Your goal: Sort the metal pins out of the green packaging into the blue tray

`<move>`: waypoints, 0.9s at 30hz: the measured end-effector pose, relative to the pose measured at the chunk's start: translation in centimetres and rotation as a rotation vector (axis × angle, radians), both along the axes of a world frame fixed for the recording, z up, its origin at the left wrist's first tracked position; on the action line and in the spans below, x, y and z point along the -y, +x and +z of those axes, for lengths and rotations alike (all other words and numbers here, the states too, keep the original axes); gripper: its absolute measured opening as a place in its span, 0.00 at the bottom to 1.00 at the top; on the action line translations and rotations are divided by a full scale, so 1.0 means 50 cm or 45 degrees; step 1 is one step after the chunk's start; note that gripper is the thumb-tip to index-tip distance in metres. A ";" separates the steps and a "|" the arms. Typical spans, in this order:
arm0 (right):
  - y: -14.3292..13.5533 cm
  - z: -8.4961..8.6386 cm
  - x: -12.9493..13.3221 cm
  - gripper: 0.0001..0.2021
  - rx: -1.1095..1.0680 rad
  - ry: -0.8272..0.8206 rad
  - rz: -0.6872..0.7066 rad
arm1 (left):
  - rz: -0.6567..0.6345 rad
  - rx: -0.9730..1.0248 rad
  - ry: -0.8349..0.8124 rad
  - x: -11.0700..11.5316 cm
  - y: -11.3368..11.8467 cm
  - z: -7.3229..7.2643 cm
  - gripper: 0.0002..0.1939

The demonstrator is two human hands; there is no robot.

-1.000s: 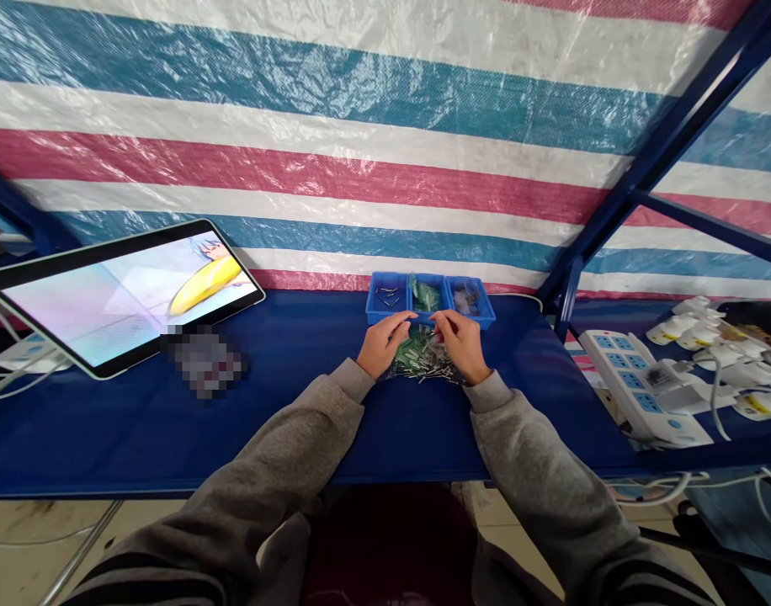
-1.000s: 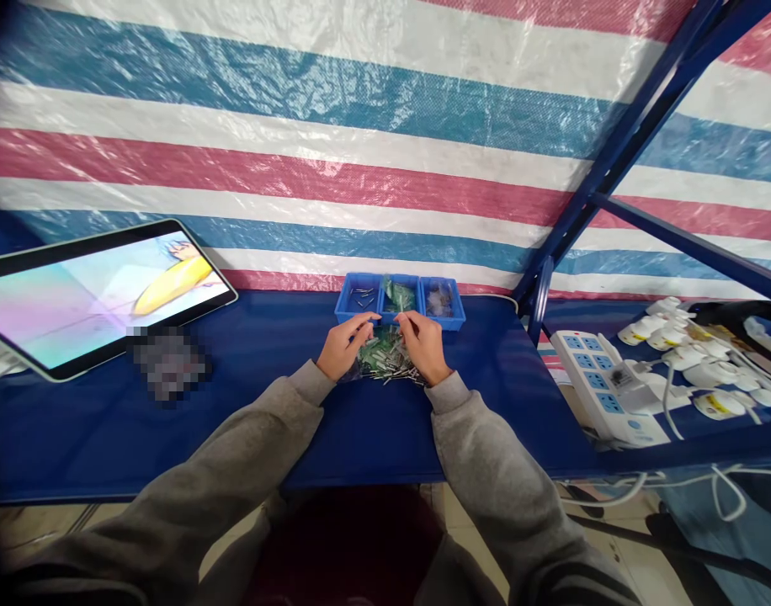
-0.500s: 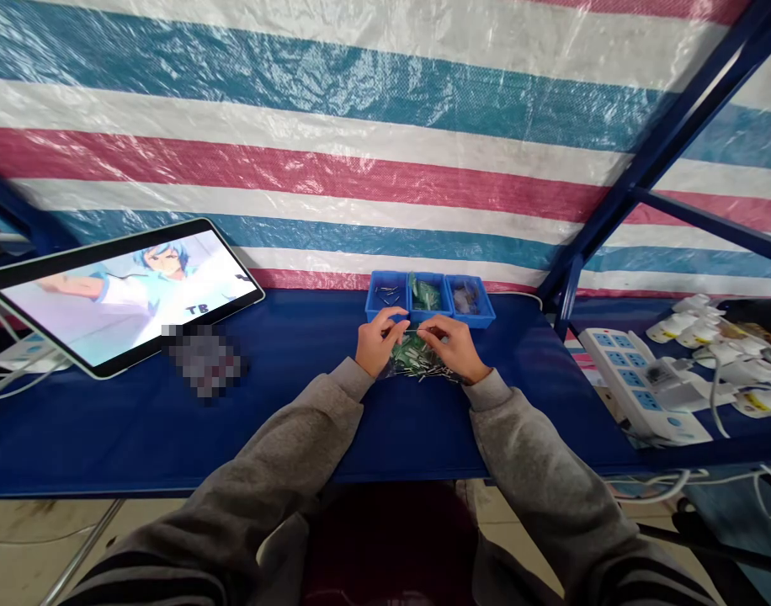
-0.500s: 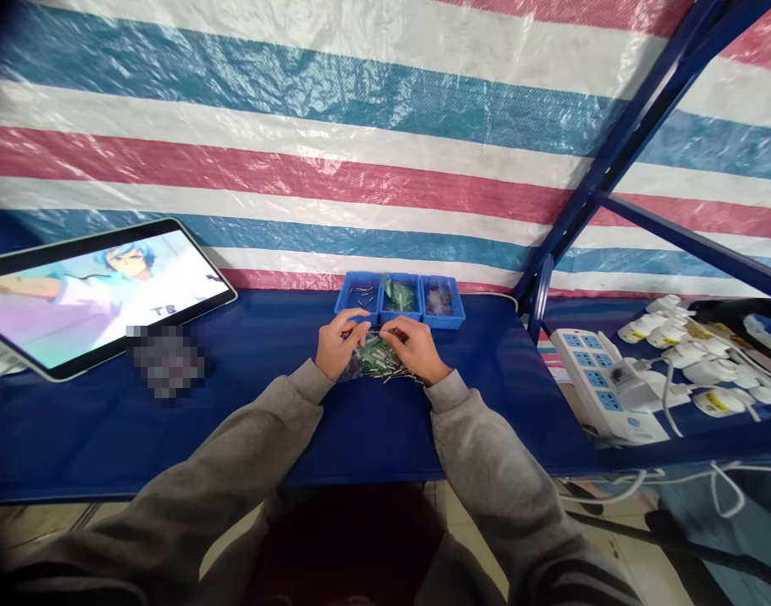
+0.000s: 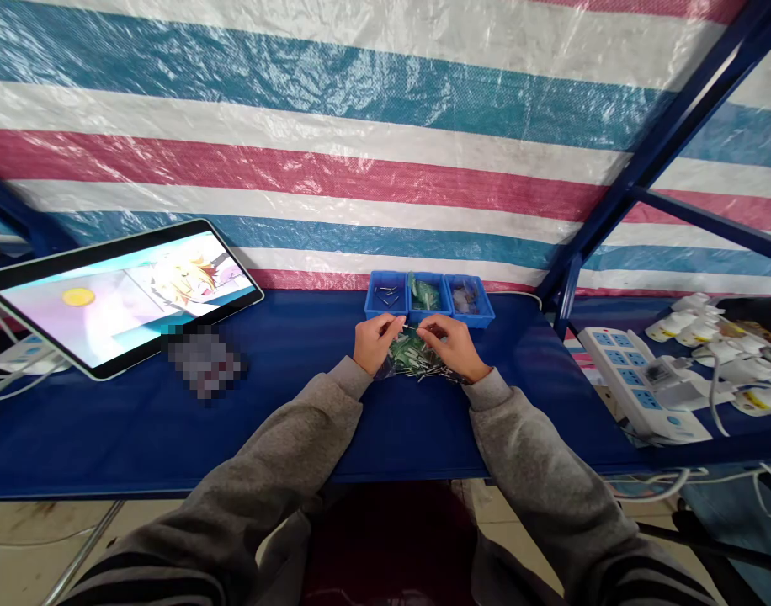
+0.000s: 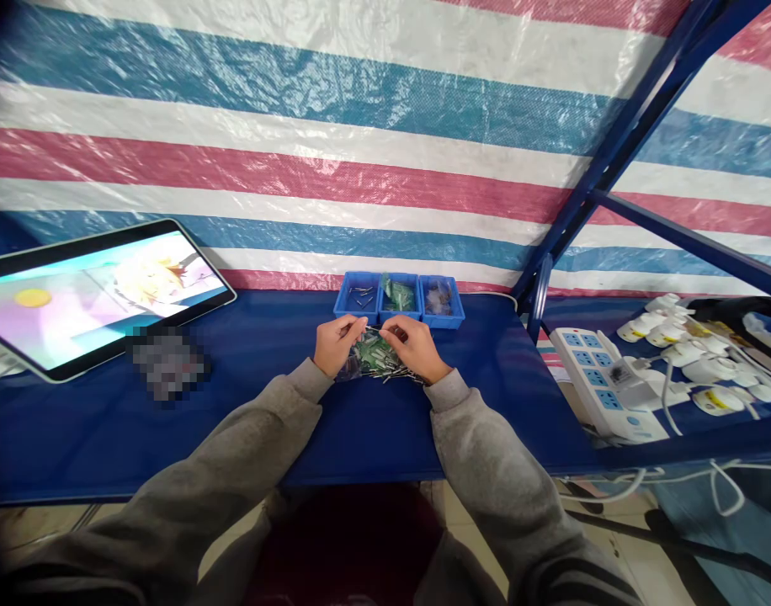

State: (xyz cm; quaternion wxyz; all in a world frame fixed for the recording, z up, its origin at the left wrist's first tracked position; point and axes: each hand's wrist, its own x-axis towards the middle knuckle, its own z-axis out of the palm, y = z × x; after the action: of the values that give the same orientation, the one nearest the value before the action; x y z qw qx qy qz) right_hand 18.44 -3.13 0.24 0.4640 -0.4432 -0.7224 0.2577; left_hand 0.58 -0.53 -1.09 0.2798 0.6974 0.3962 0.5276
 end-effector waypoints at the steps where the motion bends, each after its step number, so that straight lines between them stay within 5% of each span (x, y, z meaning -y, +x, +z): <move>1: 0.000 0.000 0.000 0.16 0.002 -0.001 0.002 | -0.005 0.011 -0.009 0.000 0.000 0.000 0.22; 10: -0.005 -0.014 -0.003 0.15 -0.111 -0.144 -0.015 | -0.105 0.075 0.079 0.003 0.006 -0.001 0.18; 17: 0.003 -0.021 -0.012 0.13 -0.181 -0.080 -0.155 | 0.276 -0.306 0.576 0.001 -0.022 0.037 0.14; 22: 0.005 -0.018 -0.011 0.12 -0.124 -0.084 -0.176 | 0.324 -0.752 0.451 -0.043 -0.034 0.028 0.24; 27: 0.006 -0.014 -0.010 0.11 -0.092 -0.061 -0.192 | 0.298 -0.848 0.295 -0.044 -0.047 0.010 0.14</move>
State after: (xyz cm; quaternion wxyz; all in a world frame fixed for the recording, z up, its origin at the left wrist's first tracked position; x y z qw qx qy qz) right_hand 18.75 -2.63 -0.46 0.4973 -0.4975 -0.6635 0.2551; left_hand -1.79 1.68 -0.59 -0.0074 0.8078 0.4804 0.3416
